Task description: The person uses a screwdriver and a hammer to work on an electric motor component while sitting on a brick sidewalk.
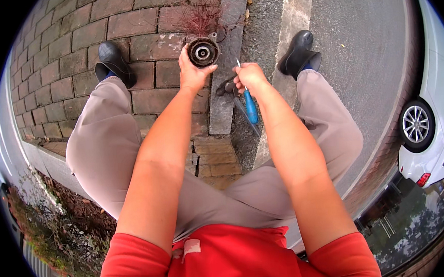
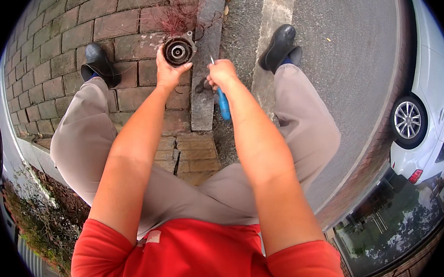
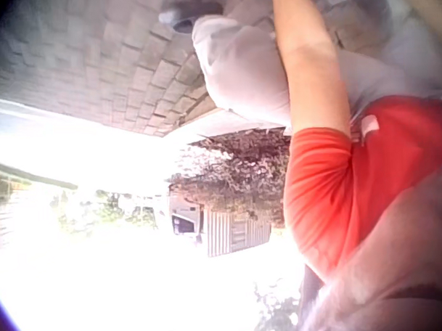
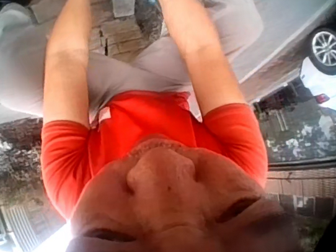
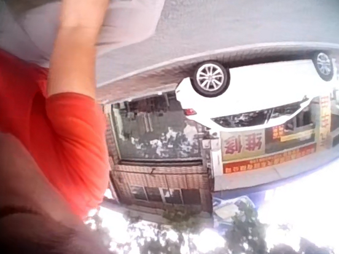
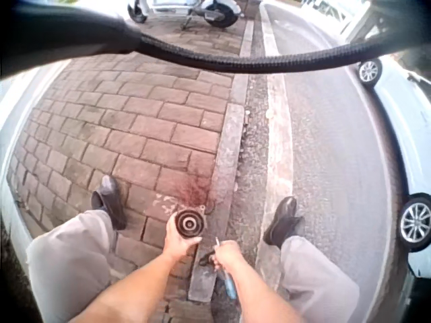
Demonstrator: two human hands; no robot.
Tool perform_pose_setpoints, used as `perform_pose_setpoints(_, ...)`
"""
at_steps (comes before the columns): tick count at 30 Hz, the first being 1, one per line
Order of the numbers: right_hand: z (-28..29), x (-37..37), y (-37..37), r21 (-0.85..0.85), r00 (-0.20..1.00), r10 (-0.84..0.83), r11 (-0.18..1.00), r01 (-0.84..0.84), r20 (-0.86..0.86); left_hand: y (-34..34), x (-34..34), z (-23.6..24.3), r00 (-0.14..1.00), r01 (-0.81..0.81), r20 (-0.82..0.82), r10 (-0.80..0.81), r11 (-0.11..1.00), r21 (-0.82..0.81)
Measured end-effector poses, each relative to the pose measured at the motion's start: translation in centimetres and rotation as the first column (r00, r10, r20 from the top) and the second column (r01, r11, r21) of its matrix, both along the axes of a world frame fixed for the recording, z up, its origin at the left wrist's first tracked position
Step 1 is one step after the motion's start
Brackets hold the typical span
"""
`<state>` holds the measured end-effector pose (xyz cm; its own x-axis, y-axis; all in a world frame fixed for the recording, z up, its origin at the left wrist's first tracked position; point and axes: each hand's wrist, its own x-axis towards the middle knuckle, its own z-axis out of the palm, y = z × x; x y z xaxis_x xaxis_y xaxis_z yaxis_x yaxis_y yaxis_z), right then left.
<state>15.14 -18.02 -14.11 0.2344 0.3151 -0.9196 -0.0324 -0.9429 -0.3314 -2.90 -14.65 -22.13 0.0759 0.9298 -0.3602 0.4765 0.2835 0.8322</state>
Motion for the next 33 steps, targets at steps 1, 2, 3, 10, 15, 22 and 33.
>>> perform_pose_setpoints(1,0.5,0.6,0.2,0.073,0.997,-0.05,0.996,0.054,-0.055,0.1,-0.1,0.1,1.0,-0.002,-0.001,0.002,1.0,-0.01)
perform_pose_setpoints(2,1.2,1.0,0.0,-0.019,0.989,-0.114,0.993,0.113,-0.089,0.2,-0.2,0.3,1.0,0.0,-0.01,0.0,1.0,-0.018)
perform_pose_setpoints(3,1.9,1.2,-0.4,-0.112,0.977,-0.178,0.98,0.164,-0.118,0.3,-0.2,0.4,0.999,0.004,-0.038,-0.005,0.999,-0.038)
perform_pose_setpoints(10,5.0,-2.7,-0.2,-0.056,0.829,-0.23,0.97,0.235,-0.51,1.2,0.6,2.3,0.989,0.01,-0.144,-0.039,0.98,-0.198)
perform_pose_setpoints(15,9.9,-4.4,-0.9,-0.001,0.899,0.021,1.0,-0.024,-0.437,0.9,0.6,2.3,0.995,-0.02,-0.096,0.001,0.981,-0.195)
perform_pose_setpoints(22,15.6,-3.0,-0.1,0.152,0.932,0.35,0.93,-0.333,-0.097,0.4,0.4,1.1,0.998,-0.029,-0.055,0.024,0.995,-0.1)
perform_pose_setpoints(33,10.9,0.0,2.8,0.113,0.56,0.613,0.612,-0.783,0.557,0.5,0.8,1.1,1.0,-0.02,-0.023,0.017,0.991,-0.129)
